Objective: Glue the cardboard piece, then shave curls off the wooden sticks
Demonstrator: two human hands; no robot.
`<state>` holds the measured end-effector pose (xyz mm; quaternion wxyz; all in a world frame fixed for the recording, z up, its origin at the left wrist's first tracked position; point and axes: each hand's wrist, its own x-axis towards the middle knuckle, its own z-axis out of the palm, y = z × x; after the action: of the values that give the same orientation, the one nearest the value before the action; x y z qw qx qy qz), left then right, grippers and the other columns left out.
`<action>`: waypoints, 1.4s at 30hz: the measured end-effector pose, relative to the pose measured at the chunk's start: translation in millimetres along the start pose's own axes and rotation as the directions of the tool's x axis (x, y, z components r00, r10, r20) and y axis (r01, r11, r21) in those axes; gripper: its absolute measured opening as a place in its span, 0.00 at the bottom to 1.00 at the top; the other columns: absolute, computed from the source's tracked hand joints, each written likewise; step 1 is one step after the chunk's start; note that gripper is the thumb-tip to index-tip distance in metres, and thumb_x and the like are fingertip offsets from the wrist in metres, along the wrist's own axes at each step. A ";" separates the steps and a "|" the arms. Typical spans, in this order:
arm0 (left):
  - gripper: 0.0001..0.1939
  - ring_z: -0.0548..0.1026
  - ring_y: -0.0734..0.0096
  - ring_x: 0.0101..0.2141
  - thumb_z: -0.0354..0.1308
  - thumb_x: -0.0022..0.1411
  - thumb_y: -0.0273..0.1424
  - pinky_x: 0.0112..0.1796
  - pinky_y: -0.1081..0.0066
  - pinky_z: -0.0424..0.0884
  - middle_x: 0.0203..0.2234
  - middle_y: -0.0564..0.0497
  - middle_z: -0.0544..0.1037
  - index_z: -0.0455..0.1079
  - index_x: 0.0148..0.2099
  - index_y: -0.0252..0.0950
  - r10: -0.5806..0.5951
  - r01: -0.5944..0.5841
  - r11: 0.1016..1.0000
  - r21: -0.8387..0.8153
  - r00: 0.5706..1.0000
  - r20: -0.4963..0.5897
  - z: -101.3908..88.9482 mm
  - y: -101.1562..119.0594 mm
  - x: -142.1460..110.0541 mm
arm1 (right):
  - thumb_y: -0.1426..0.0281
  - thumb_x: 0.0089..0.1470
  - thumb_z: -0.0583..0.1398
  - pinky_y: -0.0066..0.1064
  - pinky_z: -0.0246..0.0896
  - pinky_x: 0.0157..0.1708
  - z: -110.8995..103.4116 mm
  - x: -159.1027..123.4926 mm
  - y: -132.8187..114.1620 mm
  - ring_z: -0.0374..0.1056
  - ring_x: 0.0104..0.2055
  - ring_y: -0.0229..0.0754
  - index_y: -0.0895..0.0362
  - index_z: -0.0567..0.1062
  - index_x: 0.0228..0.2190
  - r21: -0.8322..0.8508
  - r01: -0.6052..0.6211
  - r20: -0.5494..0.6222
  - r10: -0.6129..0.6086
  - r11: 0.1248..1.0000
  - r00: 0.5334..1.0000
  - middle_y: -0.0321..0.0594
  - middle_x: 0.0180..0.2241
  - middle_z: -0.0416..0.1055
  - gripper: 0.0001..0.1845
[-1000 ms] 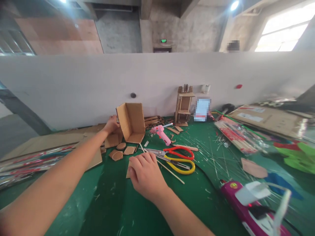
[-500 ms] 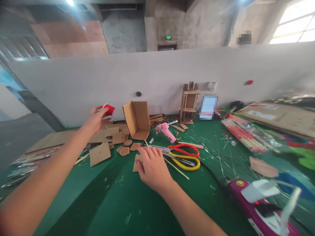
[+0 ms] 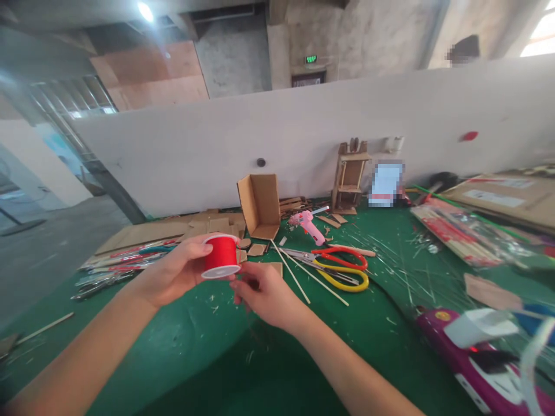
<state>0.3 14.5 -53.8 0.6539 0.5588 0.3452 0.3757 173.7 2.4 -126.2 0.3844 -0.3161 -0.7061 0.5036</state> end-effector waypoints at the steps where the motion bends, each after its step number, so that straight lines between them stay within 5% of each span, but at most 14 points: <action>1: 0.15 0.73 0.60 0.36 0.51 0.57 0.34 0.37 0.61 0.72 0.36 0.44 0.74 0.70 0.45 0.36 0.007 -0.008 1.000 -0.025 0.999 -0.032 -6.8 -0.5 1.8 | 0.60 0.56 0.51 0.26 0.53 0.20 -2.9 -0.3 -1.5 0.56 0.20 0.32 0.54 0.71 0.39 -0.040 -0.008 -0.010 0.008 0.999 1.000 0.32 0.20 0.62 0.16; 6: 0.14 0.73 0.66 0.35 0.54 0.56 0.35 0.34 0.65 0.72 0.36 0.47 0.73 0.69 0.45 0.38 0.051 -0.065 0.996 -0.058 0.975 -0.217 -46.4 -13.9 17.2 | 0.58 0.55 0.50 0.27 0.55 0.24 -33.1 9.7 -12.2 0.59 0.24 0.34 0.56 0.73 0.32 -0.191 -0.013 -0.299 -0.045 0.981 0.953 0.33 0.21 0.61 0.18; 10: 0.16 0.70 0.73 0.28 0.59 0.52 0.39 0.25 0.75 0.65 0.31 0.51 0.71 0.68 0.42 0.38 0.128 -0.043 0.960 0.276 0.946 -0.296 -65.5 -37.2 31.7 | 0.57 0.54 0.50 0.27 0.55 0.24 -67.9 43.1 -25.2 0.57 0.23 0.34 0.56 0.74 0.33 -0.351 -0.040 -0.450 -0.131 0.935 0.883 0.32 0.19 0.59 0.19; 15: 0.20 0.71 0.68 0.31 0.58 0.50 0.45 0.29 0.71 0.66 0.34 0.50 0.72 0.64 0.41 0.38 0.281 0.019 0.773 0.634 0.886 -0.368 -69.5 -58.6 46.6 | 0.59 0.51 0.53 0.28 0.52 0.21 -102.4 97.0 -49.4 0.55 0.19 0.33 0.58 0.75 0.32 -0.421 -0.159 -0.459 -0.058 0.893 0.887 0.31 0.16 0.56 0.17; 18: 0.21 0.71 0.64 0.35 0.57 0.51 0.45 0.34 0.66 0.67 0.38 0.48 0.71 0.62 0.44 0.40 0.344 0.027 0.614 0.789 0.891 -0.298 -65.3 -62.5 53.2 | 0.61 0.50 0.55 0.28 0.49 0.22 -117.3 121.4 -66.4 0.52 0.18 0.32 0.59 0.76 0.28 -0.591 -0.187 -0.469 -0.146 0.785 0.871 0.30 0.14 0.53 0.15; 22: 0.24 0.71 0.57 0.39 0.57 0.51 0.43 0.37 0.62 0.65 0.42 0.45 0.70 0.60 0.49 0.41 0.426 0.021 0.352 0.936 0.887 -0.180 -56.8 -60.4 59.1 | 0.64 0.50 0.55 0.29 0.50 0.25 -137.4 149.3 -83.6 0.56 0.22 0.34 0.59 0.77 0.27 -0.759 -0.161 -0.399 -0.255 0.630 0.881 0.34 0.17 0.62 0.14; 29: 0.24 0.70 0.58 0.41 0.57 0.53 0.41 0.38 0.63 0.66 0.46 0.46 0.68 0.58 0.51 0.42 0.442 -0.080 0.302 0.950 0.895 -0.065 -52.1 -54.9 57.3 | 0.63 0.50 0.56 0.31 0.54 0.29 -173.9 195.7 -94.0 0.63 0.30 0.38 0.58 0.77 0.32 -0.856 -0.201 -0.374 -0.301 0.477 0.877 0.42 0.28 0.71 0.14; 34: 0.24 0.69 0.60 0.41 0.57 0.54 0.36 0.38 0.65 0.67 0.47 0.47 0.64 0.56 0.52 0.43 0.487 -0.174 0.134 0.976 0.869 0.088 -54.3 -55.4 50.0 | 0.63 0.52 0.54 0.33 0.55 0.32 -190.2 211.2 -92.5 0.64 0.34 0.42 0.56 0.76 0.33 -0.860 -0.239 -0.414 -0.344 0.451 0.843 0.43 0.33 0.72 0.13; 39: 0.20 0.67 0.62 0.43 0.57 0.54 0.33 0.42 0.65 0.67 0.43 0.45 0.61 0.58 0.49 0.39 0.618 -0.192 0.103 0.976 0.781 0.088 -60.0 -48.5 46.0 | 0.61 0.54 0.52 0.36 0.55 0.33 -205.6 218.9 -88.7 0.63 0.37 0.45 0.55 0.75 0.37 -0.824 -0.326 -0.512 -0.363 0.463 0.778 0.46 0.38 0.71 0.16; 42: 0.18 0.67 0.63 0.42 0.59 0.52 0.38 0.44 0.64 0.66 0.39 0.46 0.63 0.59 0.42 0.37 0.745 -0.121 0.279 0.953 0.654 -0.136 -65.0 -38.0 48.2 | 0.62 0.56 0.48 0.37 0.55 0.34 -218.6 220.9 -83.4 0.63 0.39 0.46 0.56 0.73 0.40 -0.792 -0.405 -0.582 -0.361 0.457 0.729 0.48 0.40 0.69 0.18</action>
<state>-29.2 83.8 -101.9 -0.0197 0.7470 0.4850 0.4543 245.6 264.5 46.0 0.3838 -0.6392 -0.6602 -0.0908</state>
